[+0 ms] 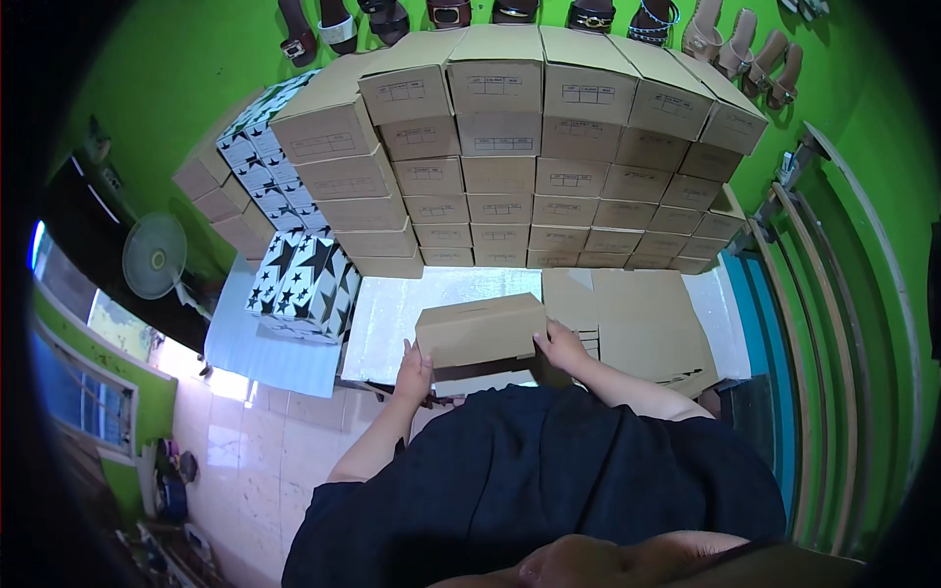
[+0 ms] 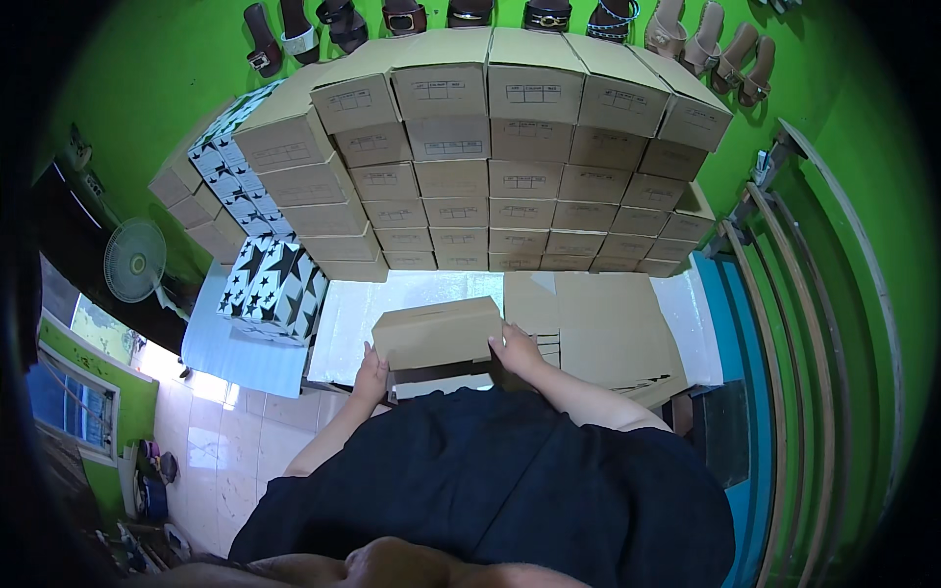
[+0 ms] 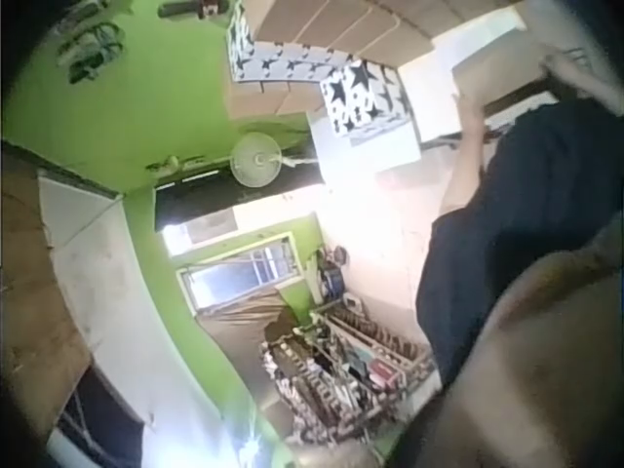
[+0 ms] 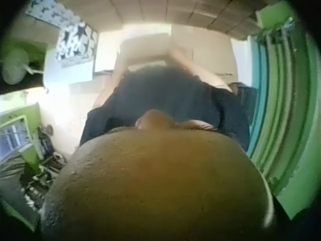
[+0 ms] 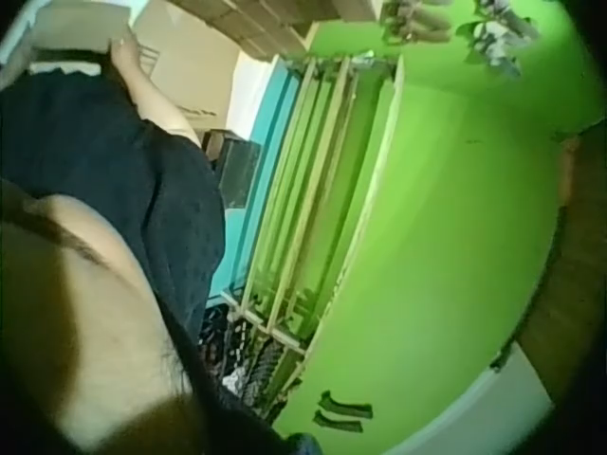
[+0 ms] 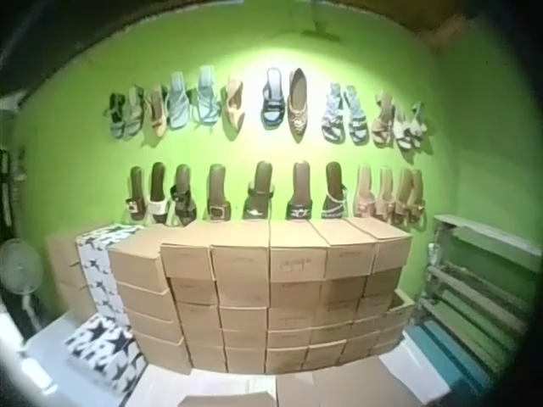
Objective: Folding flat cardboard pieces into shoe boxes and stacking them.
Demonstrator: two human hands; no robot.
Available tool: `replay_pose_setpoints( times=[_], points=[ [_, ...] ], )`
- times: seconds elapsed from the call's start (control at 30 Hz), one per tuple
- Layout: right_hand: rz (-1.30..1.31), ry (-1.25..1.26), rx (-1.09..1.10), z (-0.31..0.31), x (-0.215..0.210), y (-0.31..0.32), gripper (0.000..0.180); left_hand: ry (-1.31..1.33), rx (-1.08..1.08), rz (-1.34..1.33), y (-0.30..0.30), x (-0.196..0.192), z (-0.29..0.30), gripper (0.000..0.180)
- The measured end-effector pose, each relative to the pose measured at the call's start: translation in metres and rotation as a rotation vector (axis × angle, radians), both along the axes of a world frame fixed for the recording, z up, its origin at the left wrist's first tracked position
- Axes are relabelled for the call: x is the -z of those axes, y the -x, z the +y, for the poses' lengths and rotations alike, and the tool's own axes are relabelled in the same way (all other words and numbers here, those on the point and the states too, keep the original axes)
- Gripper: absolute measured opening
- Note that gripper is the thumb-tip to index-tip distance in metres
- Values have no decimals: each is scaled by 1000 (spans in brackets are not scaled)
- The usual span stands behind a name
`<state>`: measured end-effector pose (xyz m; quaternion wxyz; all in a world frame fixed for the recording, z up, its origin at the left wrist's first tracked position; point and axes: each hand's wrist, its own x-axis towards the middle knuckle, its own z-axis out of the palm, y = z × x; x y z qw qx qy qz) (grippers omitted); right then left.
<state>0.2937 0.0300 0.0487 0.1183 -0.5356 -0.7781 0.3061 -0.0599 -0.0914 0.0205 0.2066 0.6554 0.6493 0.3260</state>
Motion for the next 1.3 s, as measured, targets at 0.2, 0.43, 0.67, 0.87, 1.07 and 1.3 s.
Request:
replay_pose_setpoints(
  times=[0.2, 0.43, 0.67, 0.87, 1.07, 1.3],
  points=[
    [72, -6, 34, -14, -41, 8, 102, 0, -66, -68, -21, -58, 7, 71],
    [-396, 28, -114, -11, -66, 15, 110, 115, -57, 12, -13, -42, 8, 81],
    [-458, -54, -130, -10, -69, 26, 101, 199, -42, 94, 0, -18, 5, 89],
    [-492, -196, -212, -5, -91, 56, 98, 228, -26, 173, 8, -17, -4, 87],
    [-412, -308, -498, -3, -101, 113, 98, 170, -55, 186, 36, 6, -24, 84],
    [-411, -306, -730, 5, -115, 194, 99, 228, -132, 179, 65, 6, -46, 84]
  ],
)
